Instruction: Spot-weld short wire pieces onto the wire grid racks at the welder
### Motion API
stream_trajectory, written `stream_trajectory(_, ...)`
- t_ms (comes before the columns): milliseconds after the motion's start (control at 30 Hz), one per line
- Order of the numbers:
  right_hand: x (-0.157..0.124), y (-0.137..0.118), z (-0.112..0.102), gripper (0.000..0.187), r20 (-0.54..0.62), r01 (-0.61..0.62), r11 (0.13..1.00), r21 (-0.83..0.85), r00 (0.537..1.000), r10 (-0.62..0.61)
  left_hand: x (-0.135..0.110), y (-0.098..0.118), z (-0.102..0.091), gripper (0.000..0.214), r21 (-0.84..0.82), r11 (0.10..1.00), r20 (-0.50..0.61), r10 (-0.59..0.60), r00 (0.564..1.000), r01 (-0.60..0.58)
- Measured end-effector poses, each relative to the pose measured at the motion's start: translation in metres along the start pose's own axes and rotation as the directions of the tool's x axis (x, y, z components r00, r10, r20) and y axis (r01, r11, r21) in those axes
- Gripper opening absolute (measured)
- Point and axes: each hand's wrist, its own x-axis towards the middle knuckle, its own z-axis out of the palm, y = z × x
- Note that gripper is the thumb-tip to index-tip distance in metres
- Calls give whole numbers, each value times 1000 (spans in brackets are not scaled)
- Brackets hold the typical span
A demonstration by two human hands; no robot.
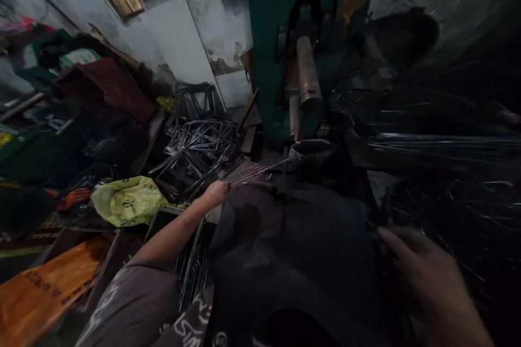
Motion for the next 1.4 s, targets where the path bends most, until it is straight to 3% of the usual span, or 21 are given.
stream_trajectory(67, 13, -43, 19, 33, 4, 35, 970, 239, 999, -37, -3, 7, -5, 40, -27, 999, 11, 29, 1000, -28)
stream_trajectory(200, 43, -107, 75, 35, 153, 40, 821, 569, 976, -154, -5, 24, -25, 44, -64, 994, 4, 88, 996, -87)
stream_trajectory(300, 61, -126, 110, 34, 224, -56, 727, 684, 965, -136, -4, 34, -36, 44, -41, 992, -9, 119, 993, -120)
stream_trajectory(400, 68, -132, 126, 35, 197, -88, 635, 767, 975, -104, -2, 39, -42, 46, -17, 990, -10, 137, 991, -137)
stream_trajectory(533, 71, -136, 127, 36, 176, -101, 524, 846, 980, -95, 2, 39, -44, 48, 1, 990, -4, 138, 990, -138)
stream_trajectory(733, 75, -138, 120, 29, 326, -208, 562, 801, 938, -116, 7, 37, -43, 48, -3, 991, -16, 137, 991, -137)
stream_trajectory(900, 81, -137, 120, 29, 366, -264, 512, 818, 924, -109, 6, 38, -46, 47, -5, 991, -10, 133, 991, -134)
stream_trajectory(1100, 91, -139, 120, 38, 263, -163, 390, 906, 940, -218, 5, 37, -48, 49, 8, 991, -3, 136, 991, -136)
stream_trajectory(1400, 104, -146, 125, 40, 220, -107, 372, 922, 935, -277, 13, 33, -52, 44, -50, 991, -14, 127, 992, -128)
